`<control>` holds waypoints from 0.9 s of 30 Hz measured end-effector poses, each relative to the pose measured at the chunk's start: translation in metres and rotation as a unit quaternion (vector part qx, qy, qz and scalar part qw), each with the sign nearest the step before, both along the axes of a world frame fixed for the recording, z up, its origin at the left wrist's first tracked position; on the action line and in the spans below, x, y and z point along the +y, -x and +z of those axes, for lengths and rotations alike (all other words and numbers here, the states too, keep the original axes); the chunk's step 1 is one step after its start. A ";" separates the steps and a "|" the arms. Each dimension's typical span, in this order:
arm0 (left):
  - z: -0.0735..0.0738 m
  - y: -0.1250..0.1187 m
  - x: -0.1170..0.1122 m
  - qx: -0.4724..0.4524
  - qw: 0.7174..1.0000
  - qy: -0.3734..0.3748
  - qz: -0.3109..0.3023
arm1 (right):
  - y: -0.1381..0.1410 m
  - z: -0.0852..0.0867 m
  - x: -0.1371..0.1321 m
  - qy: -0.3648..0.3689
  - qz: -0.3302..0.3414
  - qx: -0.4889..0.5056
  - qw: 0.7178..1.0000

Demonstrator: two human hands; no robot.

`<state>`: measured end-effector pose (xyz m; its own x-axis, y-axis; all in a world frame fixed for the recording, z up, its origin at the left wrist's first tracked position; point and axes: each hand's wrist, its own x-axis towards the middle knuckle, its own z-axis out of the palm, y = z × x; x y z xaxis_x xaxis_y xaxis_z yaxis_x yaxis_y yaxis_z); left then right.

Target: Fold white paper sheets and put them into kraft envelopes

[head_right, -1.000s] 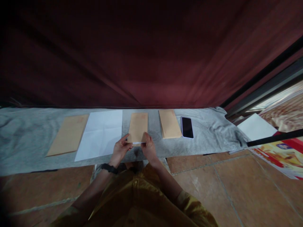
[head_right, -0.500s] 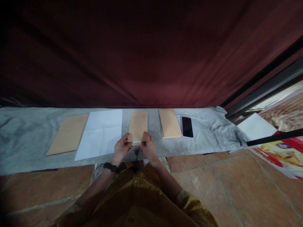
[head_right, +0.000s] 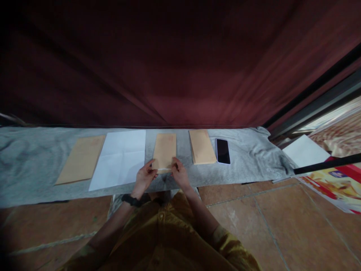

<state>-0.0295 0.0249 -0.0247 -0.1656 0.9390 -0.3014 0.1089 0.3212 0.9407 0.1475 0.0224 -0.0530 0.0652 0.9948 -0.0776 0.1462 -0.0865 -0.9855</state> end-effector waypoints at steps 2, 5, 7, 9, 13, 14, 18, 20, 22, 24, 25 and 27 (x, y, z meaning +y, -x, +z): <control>0.001 0.001 -0.001 -0.010 1.000 0.004 -0.001 | 0.000 0.001 0.000 0.001 -0.004 -0.005 1.000; 0.003 0.002 -0.001 -0.027 0.999 0.018 0.013 | 0.001 0.002 -0.001 0.005 -0.009 -0.028 1.000; 0.005 0.003 0.001 -0.032 0.999 0.033 0.029 | 0.002 0.001 0.000 0.009 -0.022 -0.027 0.999; 0.005 0.004 0.004 -0.034 0.998 0.050 0.037 | 0.002 -0.001 0.004 0.019 -0.042 -0.011 0.999; 0.003 0.004 0.013 -0.042 0.996 0.074 0.026 | 0.002 -0.003 0.013 0.045 -0.046 0.018 0.998; 0.002 0.005 0.014 -0.046 0.996 0.076 0.024 | 0.002 -0.004 0.015 0.046 -0.042 0.025 0.998; 0.006 0.008 0.012 -0.075 0.994 0.078 0.016 | 0.000 -0.005 0.018 0.041 -0.041 0.052 0.997; 0.008 0.010 0.010 -0.092 0.993 0.078 0.009 | -0.002 -0.005 0.016 0.040 -0.039 0.057 0.997; 0.010 0.011 0.009 -0.105 0.991 0.078 0.005 | -0.005 -0.006 0.015 0.037 -0.035 0.062 0.997; 0.011 0.012 0.008 -0.115 0.990 0.076 0.001 | -0.006 -0.006 0.013 0.033 -0.029 0.064 0.997; 0.011 0.012 0.008 -0.119 0.990 0.075 0.000 | -0.007 -0.006 0.012 0.029 -0.025 0.064 0.997; 0.011 0.012 0.007 -0.124 0.990 0.072 0.000 | -0.007 -0.005 0.010 0.021 -0.021 0.063 0.998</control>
<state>-0.0419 0.0321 -0.0133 -0.0684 0.8831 -0.4642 -0.1201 0.4546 0.8826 0.1549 0.0324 -0.0576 0.0937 0.9871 -0.1301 0.0175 -0.1323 -0.9910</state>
